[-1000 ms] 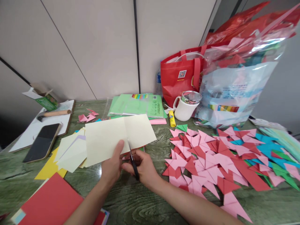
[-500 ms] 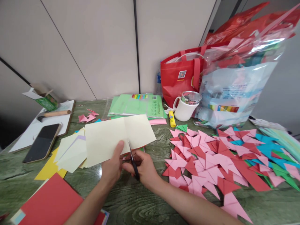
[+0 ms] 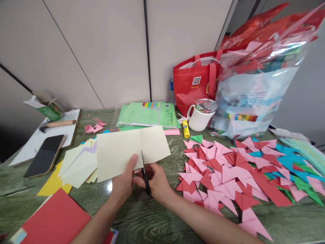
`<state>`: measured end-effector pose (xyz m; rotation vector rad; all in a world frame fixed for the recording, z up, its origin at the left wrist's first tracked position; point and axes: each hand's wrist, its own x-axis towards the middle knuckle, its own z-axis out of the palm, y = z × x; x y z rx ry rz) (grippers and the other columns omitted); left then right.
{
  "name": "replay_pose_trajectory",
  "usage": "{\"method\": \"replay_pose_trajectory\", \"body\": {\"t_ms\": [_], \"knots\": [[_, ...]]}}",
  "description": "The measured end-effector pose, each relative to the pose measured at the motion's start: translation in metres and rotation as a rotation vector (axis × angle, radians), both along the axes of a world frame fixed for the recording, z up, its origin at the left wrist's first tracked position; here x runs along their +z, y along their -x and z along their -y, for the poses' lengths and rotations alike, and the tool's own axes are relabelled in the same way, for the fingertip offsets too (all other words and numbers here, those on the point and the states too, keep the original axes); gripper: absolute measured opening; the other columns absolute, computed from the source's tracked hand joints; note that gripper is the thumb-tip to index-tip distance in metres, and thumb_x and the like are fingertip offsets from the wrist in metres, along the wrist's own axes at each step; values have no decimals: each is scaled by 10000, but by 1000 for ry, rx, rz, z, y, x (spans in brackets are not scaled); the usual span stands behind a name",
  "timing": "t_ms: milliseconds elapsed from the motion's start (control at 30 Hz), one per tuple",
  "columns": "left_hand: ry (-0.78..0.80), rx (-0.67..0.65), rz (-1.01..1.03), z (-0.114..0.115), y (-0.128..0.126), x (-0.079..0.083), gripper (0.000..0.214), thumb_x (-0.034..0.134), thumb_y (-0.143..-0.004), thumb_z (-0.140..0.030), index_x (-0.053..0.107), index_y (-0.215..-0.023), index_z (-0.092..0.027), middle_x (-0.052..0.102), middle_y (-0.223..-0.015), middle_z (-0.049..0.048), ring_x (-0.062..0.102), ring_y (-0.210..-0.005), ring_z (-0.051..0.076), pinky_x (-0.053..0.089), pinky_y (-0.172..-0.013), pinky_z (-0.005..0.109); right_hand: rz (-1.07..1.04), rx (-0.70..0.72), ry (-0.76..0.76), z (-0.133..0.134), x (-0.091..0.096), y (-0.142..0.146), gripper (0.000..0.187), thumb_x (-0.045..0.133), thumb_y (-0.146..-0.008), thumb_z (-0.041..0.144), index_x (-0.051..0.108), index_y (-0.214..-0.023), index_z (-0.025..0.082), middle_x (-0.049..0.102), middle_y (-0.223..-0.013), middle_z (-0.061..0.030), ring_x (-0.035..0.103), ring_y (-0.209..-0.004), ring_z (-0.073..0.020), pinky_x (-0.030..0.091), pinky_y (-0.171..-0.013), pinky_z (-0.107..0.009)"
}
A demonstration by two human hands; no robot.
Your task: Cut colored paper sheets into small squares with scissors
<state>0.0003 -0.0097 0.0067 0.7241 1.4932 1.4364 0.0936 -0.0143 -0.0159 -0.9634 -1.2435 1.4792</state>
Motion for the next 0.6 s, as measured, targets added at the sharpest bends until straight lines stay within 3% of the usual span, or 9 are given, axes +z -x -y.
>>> {"method": "replay_pose_trajectory", "body": {"t_ms": [167, 600], "knots": [[-22, -25, -91, 2, -1, 5, 299, 622, -650, -392, 624, -876, -196, 655, -955, 53, 535, -1029, 183, 367, -933, 288, 19, -12, -21, 0, 2, -1, 324, 709, -582, 342, 464, -708, 170, 478, -571, 34, 425, -520, -100, 383, -472, -210], [-14, -12, -82, 1, -2, 0, 363, 631, -645, -388, 611, -951, -193, 624, -1049, 63, 533, -1035, 187, 352, -946, 300, 20, -24, 8, 0, 4, 0, 306, 698, -580, 359, 490, -684, 159, 467, -552, 34, 407, -503, -95, 364, -462, -208]]}}
